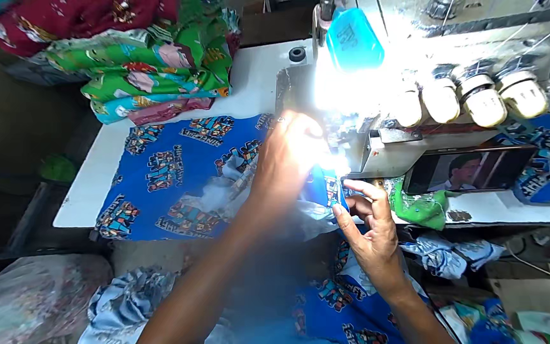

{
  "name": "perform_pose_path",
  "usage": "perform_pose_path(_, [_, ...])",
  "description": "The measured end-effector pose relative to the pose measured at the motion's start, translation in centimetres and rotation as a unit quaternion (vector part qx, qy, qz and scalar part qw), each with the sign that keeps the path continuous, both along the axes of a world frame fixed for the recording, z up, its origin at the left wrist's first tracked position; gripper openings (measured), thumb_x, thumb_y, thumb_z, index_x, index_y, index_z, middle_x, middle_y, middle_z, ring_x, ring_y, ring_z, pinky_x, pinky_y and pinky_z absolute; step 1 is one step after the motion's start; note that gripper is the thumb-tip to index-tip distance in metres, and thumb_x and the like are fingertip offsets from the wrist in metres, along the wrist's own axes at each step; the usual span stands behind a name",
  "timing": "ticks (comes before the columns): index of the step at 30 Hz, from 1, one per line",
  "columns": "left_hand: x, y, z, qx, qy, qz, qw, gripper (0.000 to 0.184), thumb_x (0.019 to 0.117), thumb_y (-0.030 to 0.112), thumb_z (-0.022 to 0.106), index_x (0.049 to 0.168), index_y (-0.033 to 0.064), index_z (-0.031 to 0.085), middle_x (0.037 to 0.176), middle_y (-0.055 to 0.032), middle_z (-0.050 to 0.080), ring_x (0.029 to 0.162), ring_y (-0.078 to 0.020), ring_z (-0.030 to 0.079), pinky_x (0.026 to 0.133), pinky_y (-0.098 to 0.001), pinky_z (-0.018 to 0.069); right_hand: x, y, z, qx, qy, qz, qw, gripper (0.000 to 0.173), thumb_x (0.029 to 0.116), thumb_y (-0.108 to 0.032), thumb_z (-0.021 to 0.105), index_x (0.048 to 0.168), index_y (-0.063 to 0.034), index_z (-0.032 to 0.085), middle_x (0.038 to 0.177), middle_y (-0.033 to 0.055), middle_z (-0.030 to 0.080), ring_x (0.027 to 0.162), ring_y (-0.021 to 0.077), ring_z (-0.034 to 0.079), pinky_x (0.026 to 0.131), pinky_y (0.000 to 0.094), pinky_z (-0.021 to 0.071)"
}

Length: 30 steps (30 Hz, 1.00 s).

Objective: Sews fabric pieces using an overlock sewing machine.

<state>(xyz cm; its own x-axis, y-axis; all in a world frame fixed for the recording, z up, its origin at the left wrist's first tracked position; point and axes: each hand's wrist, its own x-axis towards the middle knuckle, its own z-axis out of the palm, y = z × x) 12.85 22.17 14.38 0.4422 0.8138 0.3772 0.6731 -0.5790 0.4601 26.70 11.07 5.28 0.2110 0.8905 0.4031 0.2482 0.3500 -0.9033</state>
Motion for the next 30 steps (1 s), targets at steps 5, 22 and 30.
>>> perform_pose_path(5, [0.5, -0.3, -0.1, -0.007, -0.016, 0.022, 1.0, 0.041, 0.0971, 0.008, 0.063, 0.137, 0.0022, 0.052, 0.1, -0.0127, 0.063, 0.088, -0.0248, 0.06, 0.077, -0.0391, 0.0506, 1.3, 0.6, 1.0, -0.056, -0.117, 0.046, 0.99, 0.048, 0.1019, -0.017, 0.056, 0.149, -0.0064, 0.053, 0.1, 0.0071, 0.073, 0.082, 0.0039, 0.066, 0.078, 0.0186, 0.0546])
perform_pose_path(22, [2.6, 5.7, 0.3, -0.031, -0.007, 0.033, 0.999, 0.048, 0.097, 0.007, 0.058, 0.141, -0.0097, 0.05, 0.118, -0.0256, 0.067, 0.115, -0.0345, 0.065, 0.102, -0.0463, 0.0475, -0.1, 2.4, 3.3, -0.033, -0.006, -0.057, 0.998, 0.029, 0.0985, -0.007, 0.06, 0.126, -0.0061, 0.07, 0.082, -0.0005, 0.069, 0.051, -0.0015, 0.058, 0.047, 0.014, 0.0527])
perform_pose_path(30, [2.9, 7.4, 0.3, -0.019, 0.016, 0.025, 0.999, 0.052, 0.0933, 0.004, 0.063, 0.142, -0.0084, 0.051, 0.131, -0.0287, 0.062, 0.129, -0.0395, 0.057, 0.112, -0.0501, 0.0401, 0.7, 2.9, 3.8, -0.021, -0.253, -0.123, 0.959, 0.03, 0.1019, -0.018, 0.058, 0.126, -0.0109, 0.074, 0.089, 0.0069, 0.073, 0.066, 0.0171, 0.065, 0.059, 0.0364, 0.0519])
